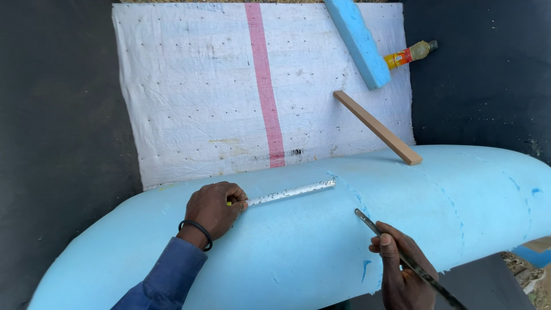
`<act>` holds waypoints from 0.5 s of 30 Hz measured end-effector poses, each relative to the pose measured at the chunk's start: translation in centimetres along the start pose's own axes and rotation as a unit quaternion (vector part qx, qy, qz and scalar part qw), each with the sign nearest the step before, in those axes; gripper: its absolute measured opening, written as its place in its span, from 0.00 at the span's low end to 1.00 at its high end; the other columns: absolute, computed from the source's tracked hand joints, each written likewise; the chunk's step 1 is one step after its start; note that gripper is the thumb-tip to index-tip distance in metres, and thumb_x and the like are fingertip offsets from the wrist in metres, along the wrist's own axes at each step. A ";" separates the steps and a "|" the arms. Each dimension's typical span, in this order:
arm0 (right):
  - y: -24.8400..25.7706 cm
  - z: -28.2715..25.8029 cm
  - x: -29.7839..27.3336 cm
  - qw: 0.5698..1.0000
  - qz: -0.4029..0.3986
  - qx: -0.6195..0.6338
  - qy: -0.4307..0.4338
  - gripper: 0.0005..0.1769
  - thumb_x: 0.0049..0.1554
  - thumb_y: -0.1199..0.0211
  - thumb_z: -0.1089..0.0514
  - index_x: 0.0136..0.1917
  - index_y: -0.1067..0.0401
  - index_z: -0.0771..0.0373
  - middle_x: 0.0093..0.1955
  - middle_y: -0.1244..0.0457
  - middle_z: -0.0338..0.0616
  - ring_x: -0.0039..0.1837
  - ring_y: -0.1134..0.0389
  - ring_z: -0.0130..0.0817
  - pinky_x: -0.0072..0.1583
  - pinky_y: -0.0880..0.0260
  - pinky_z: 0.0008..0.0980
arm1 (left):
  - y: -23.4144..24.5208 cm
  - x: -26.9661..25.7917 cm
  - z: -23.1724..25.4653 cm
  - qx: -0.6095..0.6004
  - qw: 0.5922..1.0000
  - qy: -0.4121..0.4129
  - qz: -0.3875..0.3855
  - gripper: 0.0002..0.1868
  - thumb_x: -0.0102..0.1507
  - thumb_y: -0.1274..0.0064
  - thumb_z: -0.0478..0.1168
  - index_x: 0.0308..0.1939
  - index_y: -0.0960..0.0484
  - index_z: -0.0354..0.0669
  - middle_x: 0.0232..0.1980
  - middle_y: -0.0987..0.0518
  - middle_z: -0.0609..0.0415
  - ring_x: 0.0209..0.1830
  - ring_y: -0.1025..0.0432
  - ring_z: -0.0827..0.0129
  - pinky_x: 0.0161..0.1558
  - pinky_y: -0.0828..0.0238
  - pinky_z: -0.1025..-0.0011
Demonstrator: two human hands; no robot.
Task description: The person measures and marks a large light-blue foam cylinder using a tape measure and a metal rod, then uses a wooden straightedge to guide the rod for scoring straight lines along the foam. The person repeats measuring and scoring actions across different sections of the foam.
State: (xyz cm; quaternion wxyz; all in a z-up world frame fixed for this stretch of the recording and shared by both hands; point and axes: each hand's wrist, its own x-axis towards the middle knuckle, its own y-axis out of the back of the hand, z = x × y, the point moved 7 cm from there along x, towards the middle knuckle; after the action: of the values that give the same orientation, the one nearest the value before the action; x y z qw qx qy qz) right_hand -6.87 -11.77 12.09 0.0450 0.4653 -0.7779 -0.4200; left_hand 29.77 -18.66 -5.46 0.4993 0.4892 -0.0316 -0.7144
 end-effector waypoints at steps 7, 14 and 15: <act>-1.3 0.0 3.7 0.983 0.069 0.102 0.133 0.35 0.81 0.56 0.43 0.84 0.35 0.76 0.69 0.30 0.63 0.73 0.23 0.59 0.69 0.20 0.52 | -2.3 3.7 0.8 -0.009 1.000 0.015 -0.021 0.01 0.62 0.30 0.48 0.35 0.04 0.66 0.42 0.06 0.74 0.46 0.16 0.75 0.47 0.24 0.64; -5.5 3.4 6.2 0.976 0.066 0.047 0.204 0.38 0.83 0.60 0.41 0.86 0.35 0.76 0.70 0.29 0.67 0.73 0.25 0.59 0.75 0.27 0.53 | -3.1 5.0 2.1 -0.011 0.994 0.074 -0.082 0.04 0.62 0.29 0.50 0.39 0.02 0.66 0.40 0.06 0.73 0.34 0.19 0.75 0.43 0.26 0.65; -5.4 3.6 6.3 0.976 0.079 0.051 0.198 0.40 0.83 0.62 0.38 0.87 0.37 0.76 0.70 0.29 0.69 0.73 0.25 0.61 0.72 0.26 0.54 | -3.1 5.0 2.0 -0.009 0.995 0.066 -0.075 0.02 0.61 0.29 0.50 0.36 0.03 0.67 0.40 0.06 0.74 0.36 0.20 0.75 0.43 0.27 0.66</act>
State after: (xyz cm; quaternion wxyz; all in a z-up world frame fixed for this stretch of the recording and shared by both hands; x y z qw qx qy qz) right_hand -8.36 -15.52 4.03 0.2070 0.4777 -0.8084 -0.2745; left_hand 26.12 -21.73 -9.39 0.4501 0.5314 0.0444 -0.7163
